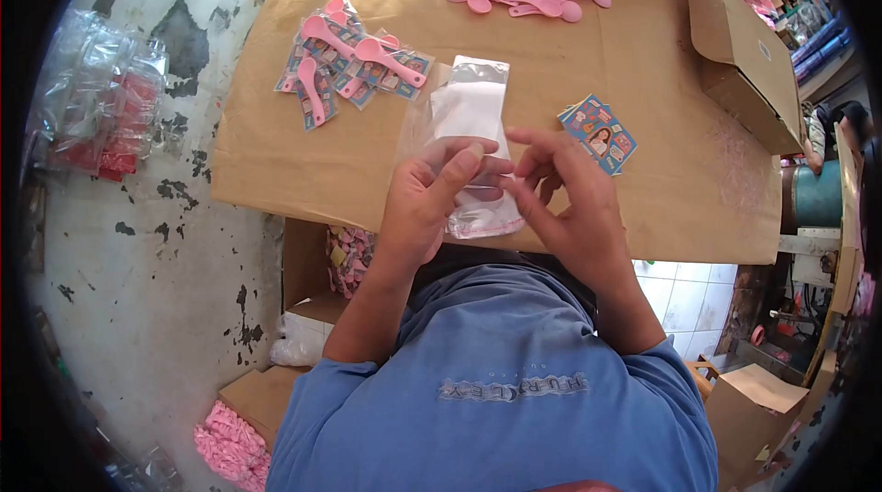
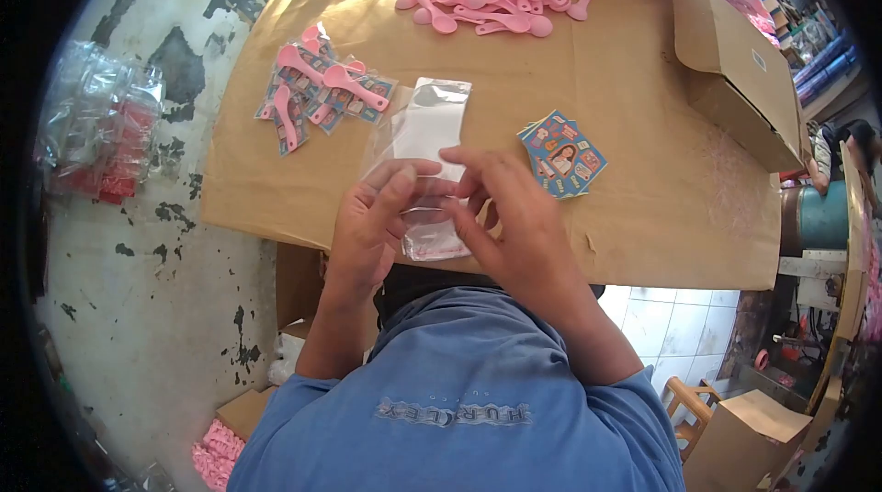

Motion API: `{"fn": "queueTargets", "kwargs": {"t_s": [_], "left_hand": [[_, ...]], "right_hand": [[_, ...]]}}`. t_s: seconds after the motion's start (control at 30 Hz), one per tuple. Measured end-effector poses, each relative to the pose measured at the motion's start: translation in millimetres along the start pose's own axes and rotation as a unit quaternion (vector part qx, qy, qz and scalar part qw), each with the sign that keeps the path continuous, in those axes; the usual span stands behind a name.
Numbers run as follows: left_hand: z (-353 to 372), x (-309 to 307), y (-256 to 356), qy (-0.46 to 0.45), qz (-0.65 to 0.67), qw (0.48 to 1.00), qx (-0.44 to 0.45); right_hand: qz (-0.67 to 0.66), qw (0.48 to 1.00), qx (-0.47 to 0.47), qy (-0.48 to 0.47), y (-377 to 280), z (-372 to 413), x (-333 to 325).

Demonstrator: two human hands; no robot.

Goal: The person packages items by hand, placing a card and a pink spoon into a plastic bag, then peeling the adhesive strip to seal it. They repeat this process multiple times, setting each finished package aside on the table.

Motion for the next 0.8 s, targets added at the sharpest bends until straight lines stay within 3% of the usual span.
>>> {"fn": "queueTargets", "kwargs": {"t_s": [0.1,0.17,0.23,0.33,0.43,0.53,0.63,0.73,0.8], "left_hand": [[-3.5,-0.5,-6.2,0.012,0.043,0.999,-0.027],[-1.3,-1.2,-9.0,0.025,0.087,0.995,-0.035],[-1.9,0.0,-9.1,0.037,0.108,0.993,-0.032],[-3.3,-4.6,-13.4,0.055,0.125,0.99,-0.019],[-5.6,-9.5,-16.4,0.07,0.134,0.989,0.007],[-5.3,-12.1,-15.8,0.09,0.152,0.984,0.024],[-7.6,-11.4,-12.8,0.101,0.186,0.977,0.042],[-10.8,-10.8,-5.9,0.107,0.218,0.968,0.055],[-13.4,-11.0,-3.2,0.11,0.226,0.966,0.065]], "right_hand": [[0.0,0.997,0.057,0.044,10.8,4.9,-24.3],[0.176,0.968,0.035,0.173,29.1,0.6,-57.8],[0.378,0.888,-0.005,0.262,44.4,0.1,-85.6],[0.331,0.91,0.084,0.234,76.8,-0.9,-98.1],[0.146,0.946,0.231,0.176,96.2,-4.7,-97.1],[0.144,0.936,0.252,0.2,99.4,-8.7,-97.5],[0.213,0.928,0.193,0.238,92.6,-10.6,-98.3],[0.192,0.917,0.076,0.342,67.2,-3.3,-90.8],[-0.007,0.954,0.098,0.283,73.5,2.5,-78.6]]}}
Point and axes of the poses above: each hand's wrist, its own z-axis away from the middle knuckle, its own x-axis out of the palm, y = z × x, the point moved 5 cm from there along -z, towards the middle knuckle, and after that the axes turned 13 degrees about x, right-handed, at the moved point
